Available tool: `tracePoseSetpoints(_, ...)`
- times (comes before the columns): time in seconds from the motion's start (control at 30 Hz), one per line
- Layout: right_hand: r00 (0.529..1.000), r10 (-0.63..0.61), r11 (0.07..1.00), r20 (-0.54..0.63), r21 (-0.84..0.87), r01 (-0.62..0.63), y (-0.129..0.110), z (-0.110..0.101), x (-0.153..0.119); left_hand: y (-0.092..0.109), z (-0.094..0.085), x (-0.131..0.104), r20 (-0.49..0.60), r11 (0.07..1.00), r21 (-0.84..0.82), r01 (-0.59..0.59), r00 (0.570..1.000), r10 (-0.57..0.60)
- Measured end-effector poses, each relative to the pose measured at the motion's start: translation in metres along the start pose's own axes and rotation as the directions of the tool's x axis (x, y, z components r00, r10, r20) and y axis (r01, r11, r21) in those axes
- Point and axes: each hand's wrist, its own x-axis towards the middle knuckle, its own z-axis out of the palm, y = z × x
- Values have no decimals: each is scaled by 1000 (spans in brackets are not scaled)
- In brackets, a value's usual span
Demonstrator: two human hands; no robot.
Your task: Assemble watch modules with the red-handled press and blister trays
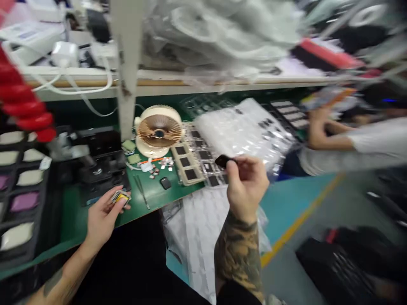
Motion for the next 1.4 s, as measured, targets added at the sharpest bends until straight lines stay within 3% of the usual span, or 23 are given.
tracePoseSetpoints(0.07, 983, 60, 971, 172, 218, -97, -22, 46, -48, 5, -2, 3, 31, 995, -91, 31, 999, -28)
tracePoseSetpoints(0.17, 896, 107, 878, 432, 381, -289, -46, 106, -111, 5, -7, 4, 42, 979, -191, 68, 997, -61)
tracePoseSetpoints(0.3, 780, 79, 803, 621, 424, -419, -58, 146, -160, -2, -15, 0, -47, 971, -229, 68, 996, -80)
tracePoseSetpoints(0.37, 755, 26, 814, 655, 425, -396, -59, 150, -168, -6, -18, -1, -63, 968, -244, 61, 995, -79)
tracePoseSetpoints(0.53, 745, -189, 910, 640, 400, -113, -65, 152, -167, -9, -25, -3, -16, 965, -258, 58, 998, -64)
tracePoseSetpoints(0.63, 728, -247, 917, 639, 398, -38, -70, 157, -167, -8, -26, -6, 38, 961, -272, 46, 999, -37)
tracePoseSetpoints(0.83, 739, -246, 921, 627, 389, -24, -70, 162, -179, -1, -25, -6, 7, 965, -261, -15, 1000, 18)
tracePoseSetpoints(0.97, 740, -111, 907, 664, 372, -198, -71, 159, -181, 7, -24, -6, -27, 962, -262, -72, 997, 67)
tracePoseSetpoints(1.03, 734, -97, 900, 672, 375, -225, -72, 158, -178, 10, -25, -8, -11, 969, -235, -73, 997, 73)
tracePoseSetpoints(1.17, 701, -242, 927, 671, 373, -37, -74, 156, -171, 7, -30, -10, -21, 995, -65, -73, 997, 72)
tracePoseSetpoints(1.27, 662, -298, 925, 688, 380, 20, -72, 157, -169, 0, -32, -10, -40, 999, 22, -33, 999, 34)
tracePoseSetpoints(1.4, 700, -297, 914, 650, 407, 10, -70, 157, -175, -6, -30, -6, -27, 991, -72, 114, 993, -116)
